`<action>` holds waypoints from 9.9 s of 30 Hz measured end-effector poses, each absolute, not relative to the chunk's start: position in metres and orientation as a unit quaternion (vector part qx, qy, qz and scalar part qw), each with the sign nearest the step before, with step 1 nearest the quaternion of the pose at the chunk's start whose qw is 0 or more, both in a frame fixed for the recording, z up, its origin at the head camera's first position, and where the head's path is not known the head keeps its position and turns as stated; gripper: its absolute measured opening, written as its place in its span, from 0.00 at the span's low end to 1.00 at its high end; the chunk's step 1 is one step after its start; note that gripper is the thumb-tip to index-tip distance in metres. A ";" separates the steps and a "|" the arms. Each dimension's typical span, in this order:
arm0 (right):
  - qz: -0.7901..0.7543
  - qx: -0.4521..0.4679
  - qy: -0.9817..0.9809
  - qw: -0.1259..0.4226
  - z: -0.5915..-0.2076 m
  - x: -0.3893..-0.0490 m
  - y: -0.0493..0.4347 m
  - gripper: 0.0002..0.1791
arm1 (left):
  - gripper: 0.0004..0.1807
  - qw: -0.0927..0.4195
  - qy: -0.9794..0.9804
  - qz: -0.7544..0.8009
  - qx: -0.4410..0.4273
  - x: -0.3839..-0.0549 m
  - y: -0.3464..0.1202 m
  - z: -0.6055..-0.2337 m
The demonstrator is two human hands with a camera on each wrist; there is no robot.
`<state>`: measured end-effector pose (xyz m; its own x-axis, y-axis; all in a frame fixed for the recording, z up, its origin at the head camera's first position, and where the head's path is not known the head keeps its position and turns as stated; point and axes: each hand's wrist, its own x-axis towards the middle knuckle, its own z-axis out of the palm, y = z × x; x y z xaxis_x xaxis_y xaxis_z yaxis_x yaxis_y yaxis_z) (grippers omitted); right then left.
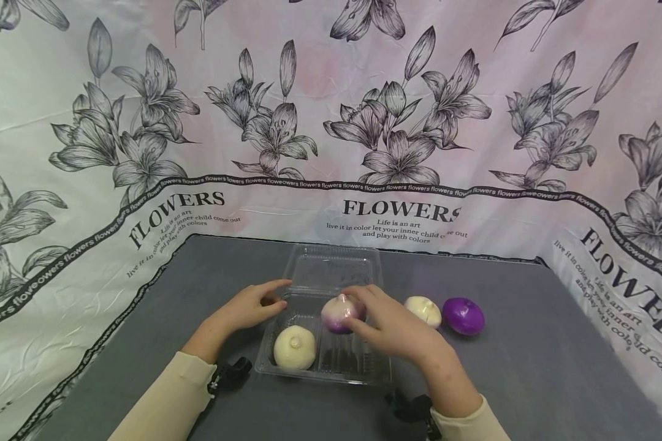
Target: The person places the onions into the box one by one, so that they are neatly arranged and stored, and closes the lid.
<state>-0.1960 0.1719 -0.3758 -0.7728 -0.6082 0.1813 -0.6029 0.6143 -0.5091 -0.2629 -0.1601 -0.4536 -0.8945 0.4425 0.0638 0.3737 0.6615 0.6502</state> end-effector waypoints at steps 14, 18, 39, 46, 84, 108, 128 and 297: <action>-0.290 -0.323 0.900 -0.043 -0.358 -0.194 0.198 0.26 | 0.32 0.052 0.909 0.349 0.223 -0.262 -0.159 -0.452; -0.300 -0.316 0.899 -0.044 -0.353 -0.193 0.205 0.26 | 0.32 0.052 0.909 0.349 0.222 -0.262 -0.159 -0.452; -0.352 -0.244 0.904 0.009 -0.340 -0.194 0.247 0.27 | 0.32 0.046 0.911 0.347 0.220 -0.262 -0.159 -0.454; -0.356 -0.233 0.905 0.013 -0.340 -0.197 0.260 0.28 | 0.32 0.042 0.914 0.341 0.217 -0.262 -0.159 -0.455; -0.343 -0.115 0.918 0.165 -0.356 -0.203 0.304 0.32 | 0.31 0.043 0.913 0.342 0.218 -0.261 -0.156 -0.451; -0.323 -0.180 0.926 0.076 -0.404 -0.183 0.296 0.29 | 0.31 0.036 0.919 0.337 0.203 -0.259 -0.159 -0.458; -0.316 -0.209 0.923 0.063 -0.415 -0.176 0.297 0.30 | 0.32 0.031 0.918 0.335 0.211 -0.260 -0.153 -0.457; -0.375 -0.282 0.883 -0.006 -0.382 -0.170 0.194 0.28 | 0.31 0.032 0.914 0.331 0.234 -0.260 -0.157 -0.457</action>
<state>-0.1700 0.1944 -0.3815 -0.8410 -0.4933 0.2221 -0.5023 0.5593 -0.6595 -0.2596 -0.1573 -0.4571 -0.8887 0.4483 0.0957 0.4055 0.6714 0.6203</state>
